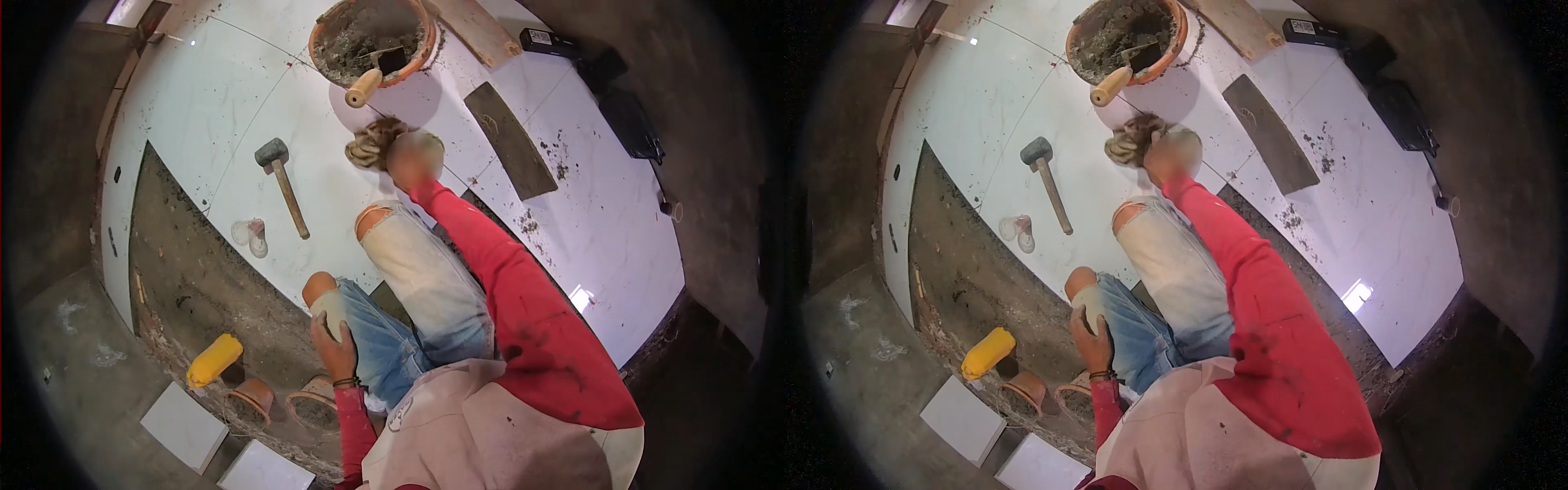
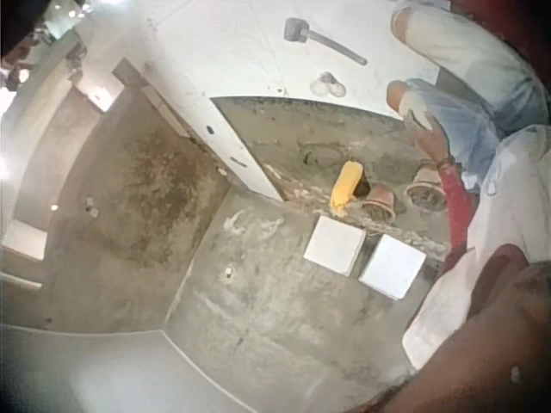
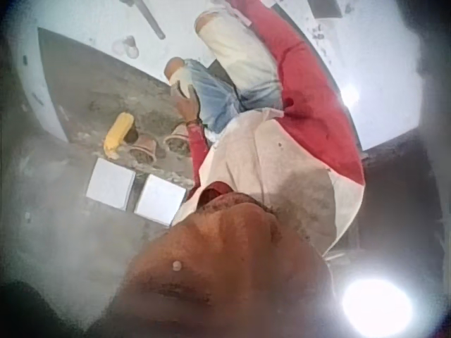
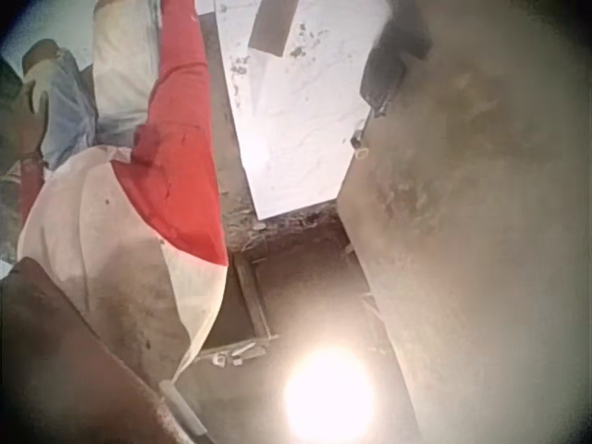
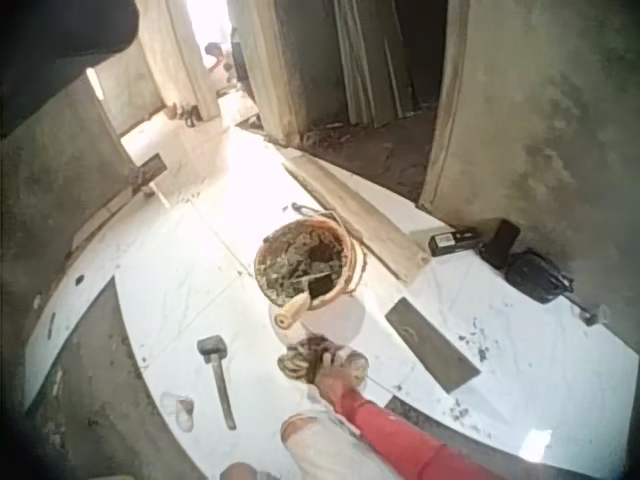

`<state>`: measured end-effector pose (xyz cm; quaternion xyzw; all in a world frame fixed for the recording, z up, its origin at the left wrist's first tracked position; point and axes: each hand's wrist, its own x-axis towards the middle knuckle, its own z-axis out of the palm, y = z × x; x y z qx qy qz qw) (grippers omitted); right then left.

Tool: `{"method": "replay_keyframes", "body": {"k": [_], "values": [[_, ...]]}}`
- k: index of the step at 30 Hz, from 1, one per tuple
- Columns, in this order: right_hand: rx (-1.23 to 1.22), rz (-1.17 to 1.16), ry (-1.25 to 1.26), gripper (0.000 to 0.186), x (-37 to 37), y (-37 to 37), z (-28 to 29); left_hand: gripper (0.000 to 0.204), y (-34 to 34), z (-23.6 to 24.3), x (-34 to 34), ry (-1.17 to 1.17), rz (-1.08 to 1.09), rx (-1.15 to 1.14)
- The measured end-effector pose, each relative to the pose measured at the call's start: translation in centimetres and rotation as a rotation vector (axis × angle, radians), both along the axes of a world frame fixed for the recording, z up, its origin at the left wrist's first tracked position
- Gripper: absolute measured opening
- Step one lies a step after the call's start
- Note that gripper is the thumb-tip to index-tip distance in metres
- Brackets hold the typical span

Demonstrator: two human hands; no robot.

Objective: The person taps a floor tile with a rubber mallet, wipes the surface with a cloth, and pours liquid from a cup into the gaps between tiles before spreading it with a trowel.

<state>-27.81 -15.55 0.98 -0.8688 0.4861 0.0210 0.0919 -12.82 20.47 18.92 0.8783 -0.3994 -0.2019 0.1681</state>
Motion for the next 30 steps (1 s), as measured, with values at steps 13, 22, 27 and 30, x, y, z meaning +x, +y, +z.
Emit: {"method": "replay_keyframes", "body": {"k": [13,22,27,30], "values": [[-0.056,-0.204,-0.504,0.030,-25.7,11.9,15.3,0.049,0.8,0.0,-1.3,-0.050,0.000,0.015],[-0.219,-0.837,0.149,0.048,-47.3,18.3,9.8,0.063,1.2,-3.4,1.3,0.083,-0.150,-0.059],[0.099,-0.564,-0.669,0.025,-34.6,16.8,9.4,0.067,2.4,-4.6,2.5,0.549,0.212,-0.211],[0.341,-0.359,-0.810,0.059,-20.5,16.5,12.1,0.070,3.3,-5.1,1.5,0.740,0.307,-0.215]]}}
